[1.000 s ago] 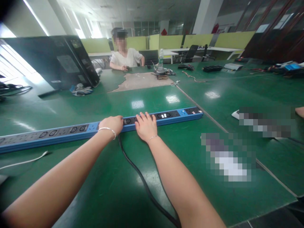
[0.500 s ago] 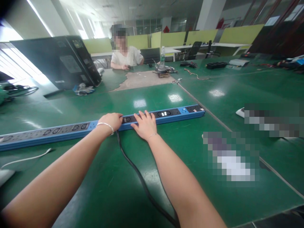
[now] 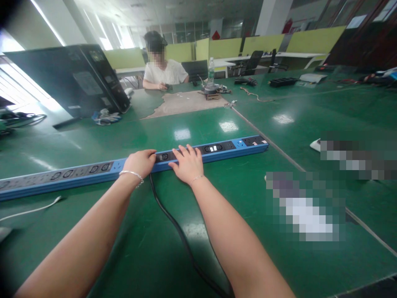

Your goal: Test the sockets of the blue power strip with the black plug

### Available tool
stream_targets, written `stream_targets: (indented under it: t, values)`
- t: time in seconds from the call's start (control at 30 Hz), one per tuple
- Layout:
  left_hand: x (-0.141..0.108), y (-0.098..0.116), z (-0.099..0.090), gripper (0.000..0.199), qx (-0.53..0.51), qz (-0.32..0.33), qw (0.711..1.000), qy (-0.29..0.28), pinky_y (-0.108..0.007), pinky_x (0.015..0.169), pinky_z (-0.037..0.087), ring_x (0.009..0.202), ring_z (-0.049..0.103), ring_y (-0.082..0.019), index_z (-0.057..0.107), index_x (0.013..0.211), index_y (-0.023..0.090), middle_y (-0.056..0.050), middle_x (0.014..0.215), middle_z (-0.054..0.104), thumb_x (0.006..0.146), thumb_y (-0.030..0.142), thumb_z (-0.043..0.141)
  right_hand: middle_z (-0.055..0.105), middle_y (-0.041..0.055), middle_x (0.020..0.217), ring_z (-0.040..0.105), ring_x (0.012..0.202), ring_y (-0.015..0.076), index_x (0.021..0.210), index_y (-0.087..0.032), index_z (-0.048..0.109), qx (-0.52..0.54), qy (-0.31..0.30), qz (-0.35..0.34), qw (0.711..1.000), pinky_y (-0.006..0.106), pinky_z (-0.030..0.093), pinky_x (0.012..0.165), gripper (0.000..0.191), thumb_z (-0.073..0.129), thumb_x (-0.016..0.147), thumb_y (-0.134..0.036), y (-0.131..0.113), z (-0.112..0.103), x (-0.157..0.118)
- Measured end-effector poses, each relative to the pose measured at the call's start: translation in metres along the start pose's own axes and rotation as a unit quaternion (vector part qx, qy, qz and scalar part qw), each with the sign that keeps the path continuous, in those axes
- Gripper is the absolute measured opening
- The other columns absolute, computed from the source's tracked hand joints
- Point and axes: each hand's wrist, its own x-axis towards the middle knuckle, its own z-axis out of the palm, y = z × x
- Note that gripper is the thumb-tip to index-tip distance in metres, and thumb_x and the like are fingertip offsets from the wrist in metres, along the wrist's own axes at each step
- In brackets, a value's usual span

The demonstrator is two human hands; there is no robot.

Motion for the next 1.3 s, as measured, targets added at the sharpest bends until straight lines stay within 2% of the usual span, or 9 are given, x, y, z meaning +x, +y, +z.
stream_targets:
  t: [0.13,0.2,0.37,0.47,0.53,0.63,0.8,1.03,1.3]
  values:
    - [-0.001,0.001,0.003,0.044,-0.012,-0.005,1.0,0.001,-0.041,0.092,0.046,0.106,0.061,-0.028,0.065,0.116,0.023,-0.009,0.115,0.067,0.084,0.032,0.036,0.047,0.0023,0.14,0.032,0.13,0.0272,0.132,-0.028,0.051,-0.002,0.001,0.002,1.0,0.047,0.019,0.106,0.05,0.046,0.088,-0.052,0.0,0.0,0.0]
    - [-0.003,0.005,-0.007,0.043,-0.017,-0.007,1.0,0.01,-0.041,0.092,0.047,0.104,0.062,-0.027,0.065,0.115,0.023,-0.008,0.114,0.068,0.084,0.032,0.037,0.047,0.0021,0.139,0.032,0.13,0.0273,0.131,-0.028,0.051,-0.003,0.0,0.003,1.0,0.047,0.019,0.106,0.05,0.045,0.088,-0.052,0.0,0.0,0.001]
    - [-0.01,0.019,-0.077,0.041,-0.067,0.036,0.985,0.155,-0.037,0.095,0.043,0.106,0.06,-0.022,0.065,0.114,0.026,-0.002,0.11,0.069,0.085,0.038,0.039,0.047,0.0023,0.14,0.032,0.13,0.0271,0.132,-0.029,0.05,-0.005,-0.01,-0.001,1.0,0.047,0.019,0.106,0.05,0.042,0.089,-0.053,0.0,-0.001,0.001]
    - [-0.013,0.007,-0.116,0.042,-0.087,0.052,0.984,0.146,-0.032,0.094,0.042,0.099,0.06,-0.017,0.065,0.114,0.021,-0.001,0.098,0.07,0.084,0.04,0.041,0.046,0.003,0.14,0.032,0.13,0.0271,0.133,-0.028,0.05,-0.006,-0.013,0.0,1.0,0.047,0.019,0.106,0.051,0.041,0.09,-0.053,0.001,-0.001,0.001]
    - [-0.014,-0.014,-0.124,0.042,-0.069,0.032,0.991,0.11,-0.029,0.088,0.043,0.088,0.061,-0.014,0.063,0.116,0.022,0.001,0.088,0.068,0.084,0.039,0.041,0.046,0.0033,0.14,0.033,0.13,0.0273,0.133,-0.028,0.05,-0.004,-0.013,-0.001,1.0,0.047,0.019,0.105,0.051,0.041,0.09,-0.053,0.001,0.0,0.001]
    - [-0.016,-0.056,-0.113,0.046,-0.04,-0.053,0.997,0.043,-0.028,0.07,0.045,0.066,0.058,-0.015,0.053,0.124,0.022,0.004,0.063,0.06,0.083,0.042,0.044,0.047,0.0033,0.139,0.033,0.129,0.0277,0.132,-0.028,0.051,0.0,-0.009,-0.002,1.0,0.047,0.02,0.105,0.05,0.041,0.09,-0.053,0.001,0.001,0.002]
    - [-0.021,-0.106,-0.077,0.033,-0.024,-0.129,0.991,-0.009,-0.025,0.062,0.04,0.068,0.058,-0.017,0.056,0.102,0.02,0.002,0.062,0.061,0.083,0.044,0.044,0.048,0.0037,0.139,0.034,0.129,0.0278,0.132,-0.028,0.051,0.001,-0.007,-0.002,1.0,0.047,0.02,0.105,0.05,0.042,0.089,-0.052,0.001,0.001,0.002]
    - [-0.011,-0.123,-0.052,0.033,-0.024,-0.111,0.993,-0.026,-0.027,0.066,0.043,0.071,0.061,-0.019,0.06,0.098,0.022,0.001,0.061,0.062,0.081,0.045,0.044,0.048,0.0039,0.139,0.033,0.129,0.0272,0.132,-0.028,0.05,-0.002,-0.01,-0.004,1.0,0.046,0.02,0.105,0.051,0.043,0.089,-0.052,0.002,0.001,0.002]
    - [0.004,-0.126,-0.044,0.037,0.031,-0.103,0.993,-0.052,-0.028,0.066,0.045,0.074,0.063,-0.021,0.061,0.1,0.023,-0.002,0.07,0.067,0.079,0.047,0.041,0.047,0.003,0.139,0.033,0.129,0.0271,0.132,-0.028,0.05,0.002,-0.009,-0.003,1.0,0.046,0.02,0.105,0.05,0.043,0.089,-0.052,0.003,0.001,0.002]
